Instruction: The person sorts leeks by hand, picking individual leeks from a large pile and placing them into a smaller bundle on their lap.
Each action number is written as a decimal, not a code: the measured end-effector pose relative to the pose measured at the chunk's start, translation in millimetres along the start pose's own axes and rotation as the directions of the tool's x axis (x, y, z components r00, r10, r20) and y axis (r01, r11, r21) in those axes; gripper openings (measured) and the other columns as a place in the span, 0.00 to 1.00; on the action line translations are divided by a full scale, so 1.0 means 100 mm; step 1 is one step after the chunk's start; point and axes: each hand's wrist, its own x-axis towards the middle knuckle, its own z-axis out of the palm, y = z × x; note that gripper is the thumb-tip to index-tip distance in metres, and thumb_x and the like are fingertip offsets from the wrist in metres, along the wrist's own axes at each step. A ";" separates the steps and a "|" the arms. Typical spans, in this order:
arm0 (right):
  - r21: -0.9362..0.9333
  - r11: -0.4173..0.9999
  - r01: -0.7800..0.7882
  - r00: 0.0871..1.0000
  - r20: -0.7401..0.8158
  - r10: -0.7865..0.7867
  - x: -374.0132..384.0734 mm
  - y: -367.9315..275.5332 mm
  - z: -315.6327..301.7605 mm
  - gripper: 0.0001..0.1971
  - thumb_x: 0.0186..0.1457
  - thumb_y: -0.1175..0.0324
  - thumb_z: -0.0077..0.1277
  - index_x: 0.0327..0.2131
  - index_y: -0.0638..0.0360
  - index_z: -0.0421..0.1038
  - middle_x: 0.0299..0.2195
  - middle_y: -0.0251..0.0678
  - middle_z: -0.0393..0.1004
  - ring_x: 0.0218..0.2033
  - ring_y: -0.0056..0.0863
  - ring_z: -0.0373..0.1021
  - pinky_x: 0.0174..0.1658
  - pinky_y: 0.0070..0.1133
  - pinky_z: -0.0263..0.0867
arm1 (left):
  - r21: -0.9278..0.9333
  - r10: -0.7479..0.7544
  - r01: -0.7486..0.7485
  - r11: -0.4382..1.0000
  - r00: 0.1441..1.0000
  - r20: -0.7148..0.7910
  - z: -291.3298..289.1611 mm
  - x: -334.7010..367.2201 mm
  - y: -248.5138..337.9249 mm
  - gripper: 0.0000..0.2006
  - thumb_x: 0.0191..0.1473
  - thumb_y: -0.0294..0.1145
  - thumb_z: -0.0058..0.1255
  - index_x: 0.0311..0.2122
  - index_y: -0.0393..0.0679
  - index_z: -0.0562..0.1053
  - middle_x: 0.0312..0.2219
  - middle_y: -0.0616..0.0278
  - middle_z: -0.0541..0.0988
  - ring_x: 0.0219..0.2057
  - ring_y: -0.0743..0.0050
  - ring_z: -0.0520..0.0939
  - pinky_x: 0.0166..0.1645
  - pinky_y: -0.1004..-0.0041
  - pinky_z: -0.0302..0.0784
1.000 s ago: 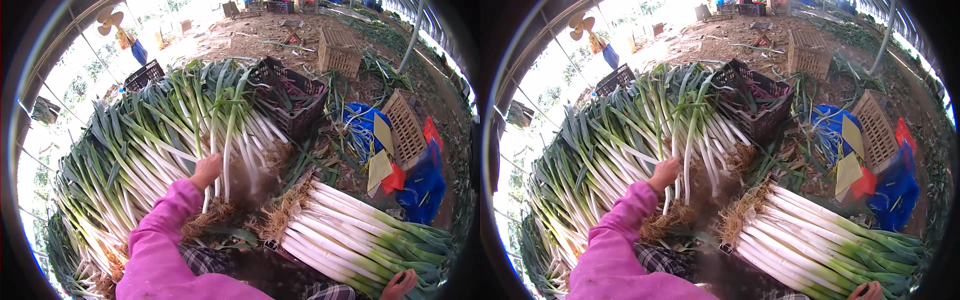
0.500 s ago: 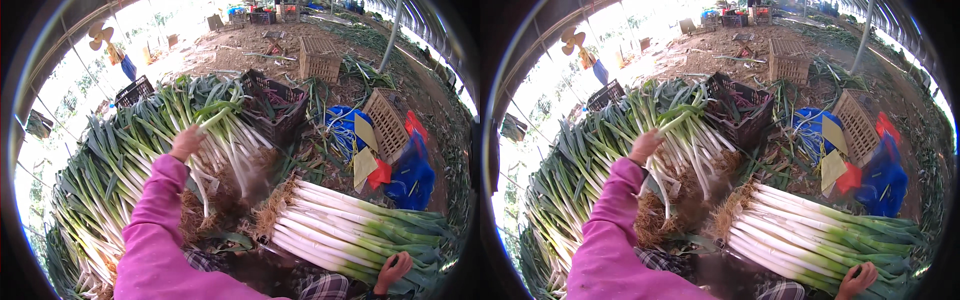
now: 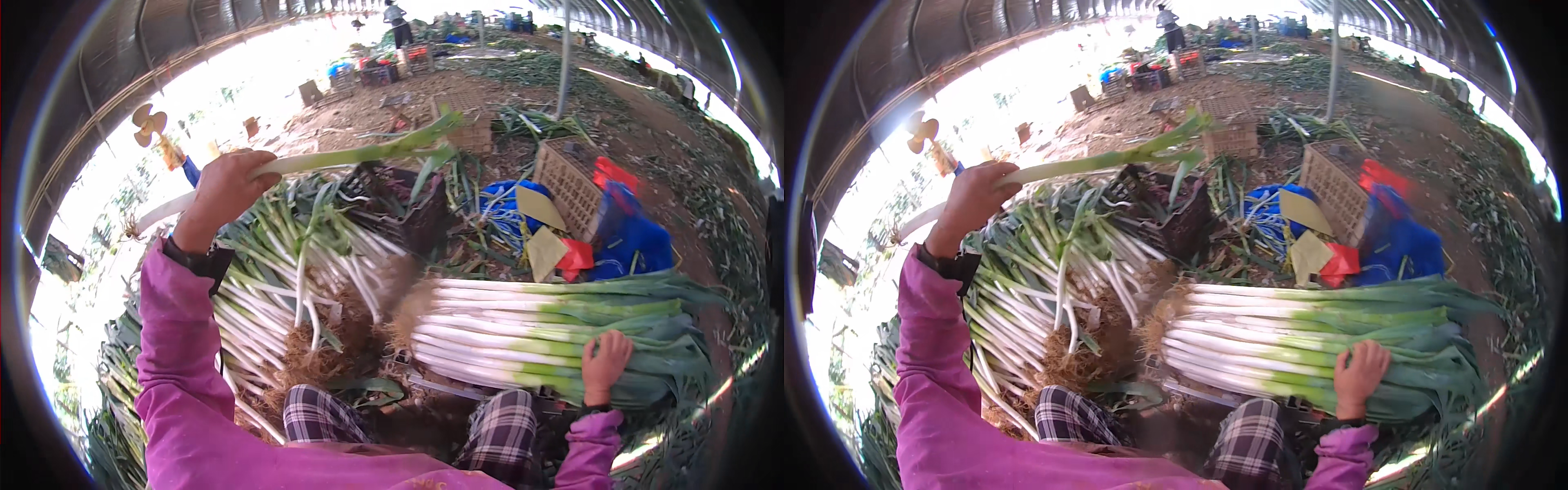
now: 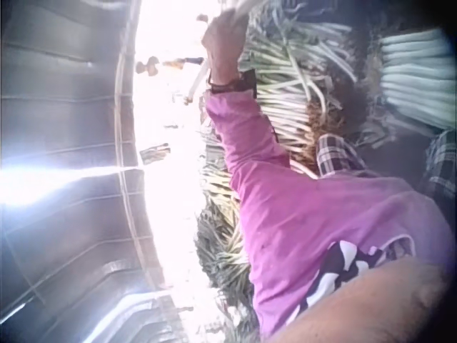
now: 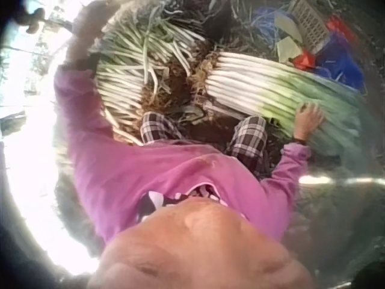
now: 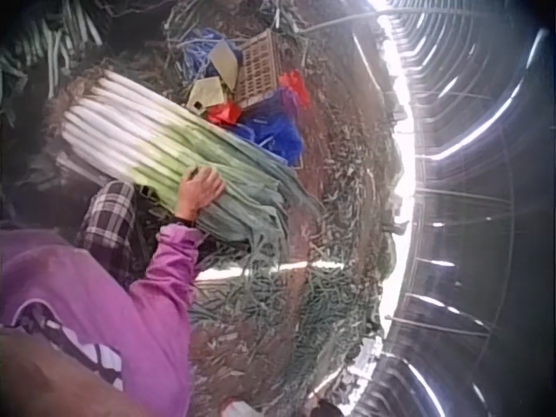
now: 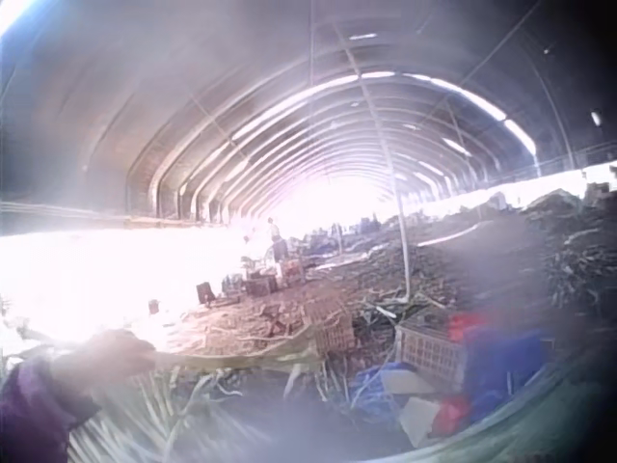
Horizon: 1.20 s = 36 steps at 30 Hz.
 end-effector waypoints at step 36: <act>0.016 0.999 0.049 0.999 0.007 -0.049 -0.01 0.02 -0.06 0.11 0.44 0.67 0.55 0.33 0.55 0.68 0.35 0.35 0.69 0.38 0.38 0.66 0.49 0.39 0.59 | -0.788 0.531 -0.068 0.612 0.774 0.346 3.59 -0.50 3.23 0.19 0.56 0.44 0.48 0.53 0.57 0.71 0.36 0.51 0.77 0.39 0.49 0.77 0.47 0.58 0.70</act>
